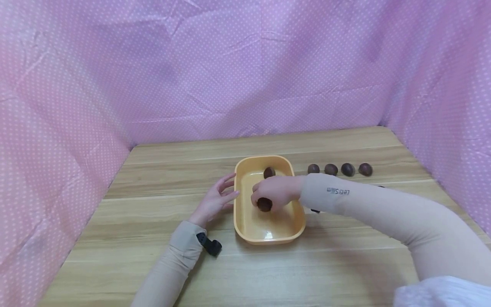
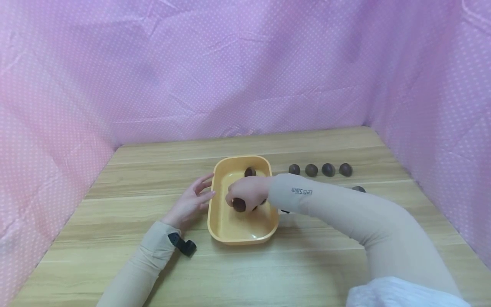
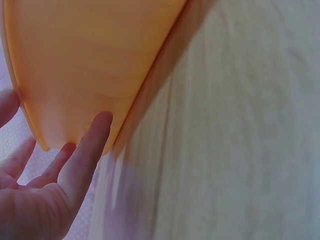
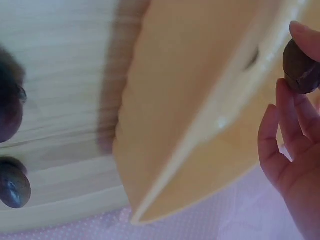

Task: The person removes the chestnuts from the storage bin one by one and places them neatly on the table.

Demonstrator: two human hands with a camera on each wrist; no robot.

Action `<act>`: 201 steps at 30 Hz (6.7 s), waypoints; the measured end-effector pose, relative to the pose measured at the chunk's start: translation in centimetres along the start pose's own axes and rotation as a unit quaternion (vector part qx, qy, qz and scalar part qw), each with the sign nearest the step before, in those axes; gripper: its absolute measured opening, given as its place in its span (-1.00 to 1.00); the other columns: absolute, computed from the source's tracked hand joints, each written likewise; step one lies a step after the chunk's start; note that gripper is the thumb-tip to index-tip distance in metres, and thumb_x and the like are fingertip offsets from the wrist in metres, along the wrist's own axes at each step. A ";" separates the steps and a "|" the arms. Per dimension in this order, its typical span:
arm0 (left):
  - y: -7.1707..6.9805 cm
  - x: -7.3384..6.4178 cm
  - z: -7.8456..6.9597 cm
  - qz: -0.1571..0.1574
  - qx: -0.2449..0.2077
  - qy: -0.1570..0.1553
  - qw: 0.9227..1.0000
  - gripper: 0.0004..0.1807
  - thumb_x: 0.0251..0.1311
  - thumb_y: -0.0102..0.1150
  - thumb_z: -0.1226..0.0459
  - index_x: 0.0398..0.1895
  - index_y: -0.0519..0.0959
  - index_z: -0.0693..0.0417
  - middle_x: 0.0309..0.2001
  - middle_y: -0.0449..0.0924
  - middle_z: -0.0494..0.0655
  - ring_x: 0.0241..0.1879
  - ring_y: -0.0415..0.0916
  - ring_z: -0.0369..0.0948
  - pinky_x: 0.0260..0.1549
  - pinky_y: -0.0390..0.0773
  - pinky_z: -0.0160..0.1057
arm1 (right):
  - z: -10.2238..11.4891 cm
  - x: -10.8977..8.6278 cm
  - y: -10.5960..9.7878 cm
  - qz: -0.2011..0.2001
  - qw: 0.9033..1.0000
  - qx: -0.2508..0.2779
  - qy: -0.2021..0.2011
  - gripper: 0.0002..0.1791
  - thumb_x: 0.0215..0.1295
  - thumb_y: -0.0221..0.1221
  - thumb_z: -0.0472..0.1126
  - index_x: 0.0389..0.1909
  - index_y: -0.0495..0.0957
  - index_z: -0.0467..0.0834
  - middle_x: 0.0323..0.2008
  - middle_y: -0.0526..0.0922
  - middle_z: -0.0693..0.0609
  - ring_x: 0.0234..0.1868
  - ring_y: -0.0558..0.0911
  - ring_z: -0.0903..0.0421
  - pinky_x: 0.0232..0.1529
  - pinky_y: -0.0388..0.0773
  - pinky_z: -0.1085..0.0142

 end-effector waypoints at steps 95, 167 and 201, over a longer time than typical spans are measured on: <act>-0.1 0.4 0.3 0.009 -0.010 0.010 1.000 -0.30 0.26 0.07 0.44 0.44 0.10 -0.04 0.37 0.17 0.15 0.25 0.32 0.12 -0.10 0.63 -0.09 | -3.5 -15.6 4.1 -0.182 0.963 0.132 0.147 -0.63 -0.06 0.42 -0.19 -0.18 0.58 -0.13 -0.24 0.62 0.08 -0.27 0.57 0.18 -0.25 0.59 0.27; 0.0 0.3 0.3 0.015 -0.008 0.012 1.000 -0.29 0.26 0.08 0.42 0.44 0.10 -0.08 0.38 0.15 0.14 0.27 0.30 0.13 -0.03 0.60 -0.07 | -2.0 0.0 1.8 0.094 0.993 -0.060 0.046 -0.52 -0.09 0.42 -0.28 -0.07 0.54 -0.08 -0.26 0.54 0.02 -0.31 0.51 0.10 -0.20 0.54 0.32; 0.0 0.3 0.0 0.011 -0.015 0.006 1.000 -0.29 0.26 0.08 0.44 0.44 0.11 -0.09 0.38 0.17 0.13 0.26 0.32 0.11 -0.05 0.61 -0.09 | -3.2 -1.7 -0.5 -0.048 0.997 0.013 0.058 -0.70 -0.07 0.40 -0.29 -0.30 0.54 -0.06 -0.31 0.48 0.08 -0.29 0.44 0.13 -0.16 0.49 0.29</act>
Point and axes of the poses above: each hand's wrist, its own x-axis towards the middle knuckle, its own y-axis out of the palm, z = x × y, the point moved 7 cm from there along x, towards the middle knuckle
